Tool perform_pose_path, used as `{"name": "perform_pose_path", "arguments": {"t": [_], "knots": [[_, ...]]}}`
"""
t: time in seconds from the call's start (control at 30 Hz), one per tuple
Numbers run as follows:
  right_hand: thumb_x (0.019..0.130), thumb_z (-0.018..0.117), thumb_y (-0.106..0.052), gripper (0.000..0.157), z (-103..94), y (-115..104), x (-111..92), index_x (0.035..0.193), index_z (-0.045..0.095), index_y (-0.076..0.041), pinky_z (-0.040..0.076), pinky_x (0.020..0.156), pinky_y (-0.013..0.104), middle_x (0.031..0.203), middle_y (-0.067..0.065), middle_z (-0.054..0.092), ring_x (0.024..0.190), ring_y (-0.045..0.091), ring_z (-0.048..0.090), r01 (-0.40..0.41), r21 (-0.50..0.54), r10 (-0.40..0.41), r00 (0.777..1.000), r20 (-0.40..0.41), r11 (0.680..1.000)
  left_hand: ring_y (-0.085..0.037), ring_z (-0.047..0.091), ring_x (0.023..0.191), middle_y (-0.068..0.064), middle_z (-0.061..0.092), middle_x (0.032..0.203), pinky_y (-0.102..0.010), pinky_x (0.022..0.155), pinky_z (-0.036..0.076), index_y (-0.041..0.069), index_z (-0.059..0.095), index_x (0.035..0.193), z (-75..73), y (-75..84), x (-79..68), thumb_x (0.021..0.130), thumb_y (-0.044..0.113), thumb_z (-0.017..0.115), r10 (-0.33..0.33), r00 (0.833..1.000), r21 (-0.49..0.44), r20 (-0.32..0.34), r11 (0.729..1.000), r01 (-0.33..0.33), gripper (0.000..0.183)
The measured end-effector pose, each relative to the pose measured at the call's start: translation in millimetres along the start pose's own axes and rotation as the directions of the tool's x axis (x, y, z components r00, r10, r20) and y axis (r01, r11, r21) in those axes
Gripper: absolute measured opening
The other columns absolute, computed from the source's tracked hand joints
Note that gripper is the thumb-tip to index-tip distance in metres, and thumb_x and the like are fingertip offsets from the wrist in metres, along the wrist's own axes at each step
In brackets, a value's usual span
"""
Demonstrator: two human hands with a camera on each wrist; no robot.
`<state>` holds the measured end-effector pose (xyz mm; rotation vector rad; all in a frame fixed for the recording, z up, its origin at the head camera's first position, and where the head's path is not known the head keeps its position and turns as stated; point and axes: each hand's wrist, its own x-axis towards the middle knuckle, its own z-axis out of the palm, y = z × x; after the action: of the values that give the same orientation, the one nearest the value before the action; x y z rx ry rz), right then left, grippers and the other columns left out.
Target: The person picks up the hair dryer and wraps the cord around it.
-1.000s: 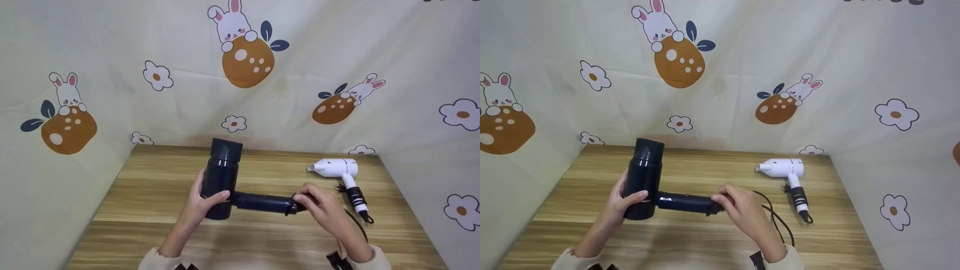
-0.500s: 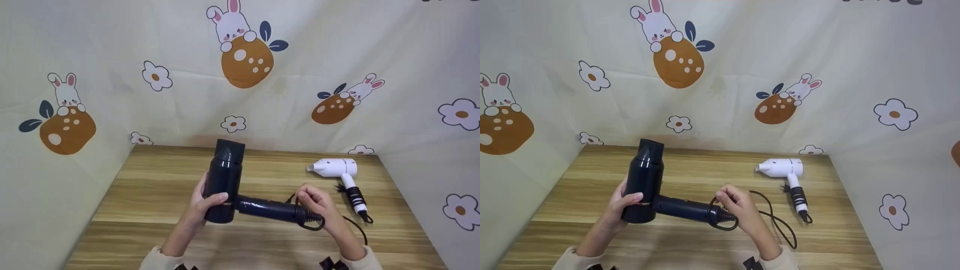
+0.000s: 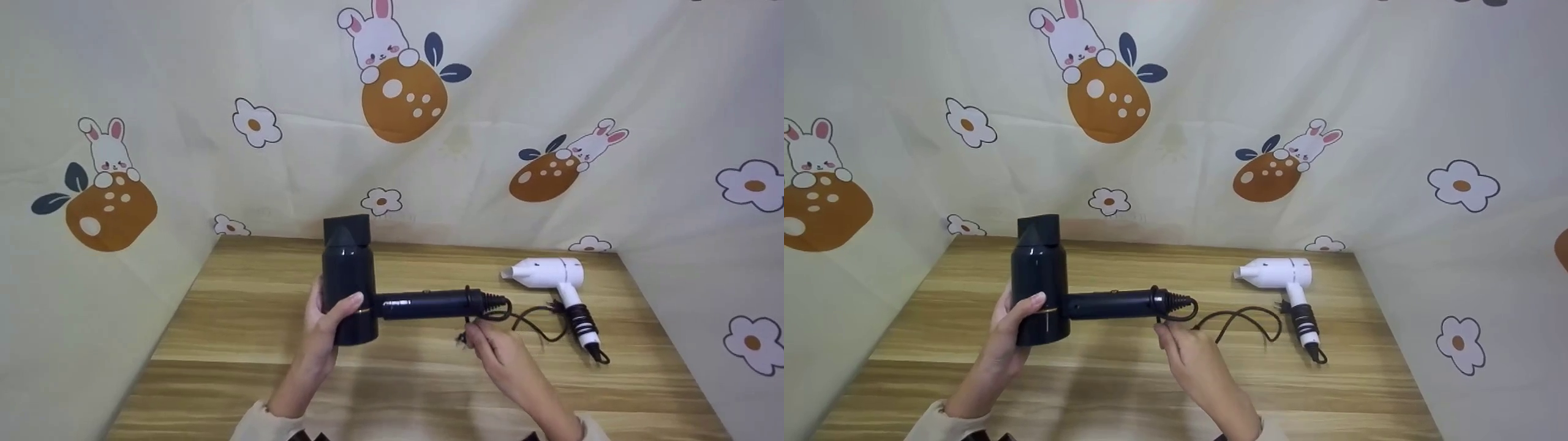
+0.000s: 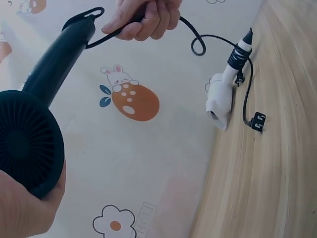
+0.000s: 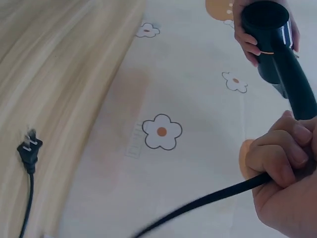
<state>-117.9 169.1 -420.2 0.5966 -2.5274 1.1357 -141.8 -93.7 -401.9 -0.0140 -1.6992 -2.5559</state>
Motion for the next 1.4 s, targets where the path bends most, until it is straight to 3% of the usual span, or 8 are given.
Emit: {"name": "perform_pose_path", "arguments": {"t": [0.17,0.3,0.43,0.57,0.7,0.97,1.13,1.4], "knots": [[0.091,0.057,-0.013,0.013,-2.3,-7.6,-2.1,0.079,0.057,-0.016,0.045,0.051,0.020,0.063,-0.013,0.055,0.055,0.000,0.049,0.080,-0.191,-0.078,0.997,0.017,0.978,-0.022,0.056,0.096,-0.010,0.055,0.111,-0.036,0.086,0.046,0.008,0.039,0.130,-0.2,-3.1,1.0,0.078,0.009,0.064,0.017,0.999,0.077,-0.042,0.997,-0.014,0.057],[0.088,0.062,-0.016,0.014,-4.5,-11.3,-2.0,0.077,0.053,-0.016,0.034,0.043,0.016,0.057,-0.015,0.041,0.049,-0.002,0.037,0.128,-0.283,-0.122,0.992,0.037,0.951,-0.021,0.056,0.095,-0.011,0.055,0.110,-0.035,0.085,0.046,0.008,0.041,0.129,0.7,-6.4,2.7,0.078,0.010,0.067,0.064,0.996,0.172,-0.063,0.984,-0.053,0.057],[0.086,0.066,-0.017,0.015,-10.7,-15.9,-3.4,0.075,0.056,-0.017,0.031,0.043,0.013,0.057,-0.017,0.039,0.050,-0.005,0.035,0.182,-0.322,-0.178,0.983,0.042,0.929,-0.021,0.059,0.093,-0.013,0.055,0.111,-0.035,0.083,0.050,0.011,0.039,0.132,-1.5,-9.7,5.6,0.076,0.009,0.073,0.132,0.990,0.271,-0.050,0.956,-0.113,0.065],[0.079,0.072,-0.009,0.015,-22.5,-18.6,-1.4,0.078,0.060,-0.018,0.031,0.044,0.008,0.059,-0.017,0.047,0.051,-0.008,0.036,0.297,-0.290,-0.317,0.948,-0.025,0.910,-0.021,0.060,0.092,-0.015,0.054,0.114,-0.034,0.081,0.052,0.013,0.036,0.136,-6.8,-12.1,7.6,0.076,0.010,0.074,0.143,0.989,0.340,-0.027,0.932,-0.126,0.072],[0.076,0.072,-0.004,0.016,-36.5,-19.0,3.1,0.080,0.062,-0.016,0.032,0.044,0.007,0.060,-0.015,0.050,0.050,-0.008,0.036,0.374,-0.271,-0.410,0.907,-0.092,0.887,-0.023,0.062,0.090,-0.019,0.053,0.114,-0.036,0.077,0.055,0.009,0.036,0.137,-9.9,-12.9,6.6,0.077,0.010,0.073,0.095,0.995,0.312,0.006,0.946,-0.092,0.070],[0.083,0.066,-0.010,0.004,-46.6,-17.1,9.2,0.080,0.065,-0.011,0.042,0.051,0.013,0.065,-0.008,0.060,0.055,0.000,0.048,0.370,-0.217,-0.405,0.902,-0.151,0.904,-0.024,0.062,0.089,-0.021,0.051,0.116,-0.036,0.079,0.054,0.012,0.032,0.141,-7.8,-10.7,3.5,0.079,0.014,0.072,0.034,0.993,0.343,0.112,0.937,-0.071,0.074],[0.080,0.068,-0.006,0.007,-45.4,-12.5,16.7,0.079,0.065,-0.012,0.037,0.049,0.012,0.065,-0.009,0.058,0.055,-0.001,0.044,0.398,-0.195,-0.433,0.881,-0.189,0.896,-0.024,0.059,0.094,-0.021,0.051,0.117,-0.036,0.081,0.052,0.013,0.032,0.141,-6.8,-10.6,1.4,0.079,0.017,0.073,-0.004,0.980,0.390,0.198,0.918,-0.075,0.074],[0.076,0.068,0.004,0.015,-40.6,-3.9,17.2,0.081,0.068,-0.010,0.036,0.047,0.012,0.063,-0.006,0.058,0.053,-0.003,0.041,0.283,-0.025,-0.283,0.942,-0.182,0.959,-0.025,0.059,0.097,-0.022,0.048,0.120,-0.038,0.082,0.052,0.014,0.026,0.144,-7.8,-10.0,-2.6,0.081,0.019,0.070,-0.073,0.946,0.385,0.315,0.921,-0.057,0.077]]}}
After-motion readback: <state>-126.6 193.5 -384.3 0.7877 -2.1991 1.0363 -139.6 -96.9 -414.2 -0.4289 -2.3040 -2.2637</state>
